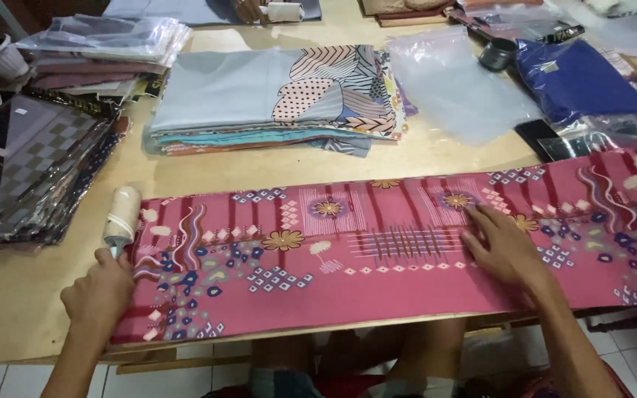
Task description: Using a lint roller to clean a piece of patterned fabric on a work table.
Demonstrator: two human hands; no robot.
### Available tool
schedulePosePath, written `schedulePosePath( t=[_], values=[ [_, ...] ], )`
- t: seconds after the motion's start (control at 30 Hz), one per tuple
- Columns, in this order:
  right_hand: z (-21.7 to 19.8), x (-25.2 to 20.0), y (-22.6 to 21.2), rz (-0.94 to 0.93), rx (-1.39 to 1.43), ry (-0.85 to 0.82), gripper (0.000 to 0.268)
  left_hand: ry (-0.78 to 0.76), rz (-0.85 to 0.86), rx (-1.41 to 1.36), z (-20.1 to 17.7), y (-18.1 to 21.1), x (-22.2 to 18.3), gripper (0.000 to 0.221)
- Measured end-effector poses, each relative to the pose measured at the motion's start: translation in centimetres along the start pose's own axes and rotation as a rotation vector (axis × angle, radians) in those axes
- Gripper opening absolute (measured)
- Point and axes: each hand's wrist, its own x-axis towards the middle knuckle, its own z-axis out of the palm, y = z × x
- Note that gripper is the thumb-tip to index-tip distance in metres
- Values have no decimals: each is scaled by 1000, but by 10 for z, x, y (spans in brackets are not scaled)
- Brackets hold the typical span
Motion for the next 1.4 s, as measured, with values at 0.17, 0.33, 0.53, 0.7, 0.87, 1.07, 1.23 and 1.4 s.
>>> schedulePosePath(
  t=[0.17, 0.33, 0.53, 0.7, 0.87, 1.07, 1.23, 1.4],
  values=[
    [-11, 26, -16, -54, -88, 46, 70, -61, -42, -87, -31, 5, -14, 53],
    [-14, 43, -30, -190, 96, 8, 68, -103, -107, -169, -50, 13, -38, 57],
    [18, 76, 0, -236, -154, 72, 90, -423, -86, -508, -112, 120, -158, 30],
    [15, 74, -2, -235, -124, 78, 90, -449, 215, -426, -63, 187, -188, 42],
    [14, 74, -4, -229, -113, 60, 89, -259, 460, -411, -14, 249, -204, 43],
    [9, 74, -5, -193, -105, 20, 84, -327, 435, -375, 1, 289, -212, 44],
    [9, 74, -6, -207, -74, 34, 84, -415, 390, -249, -8, 290, -211, 44],
    [10, 75, -5, -202, -77, 34, 84, -292, 314, -140, 12, 272, -188, 40]
  ],
)
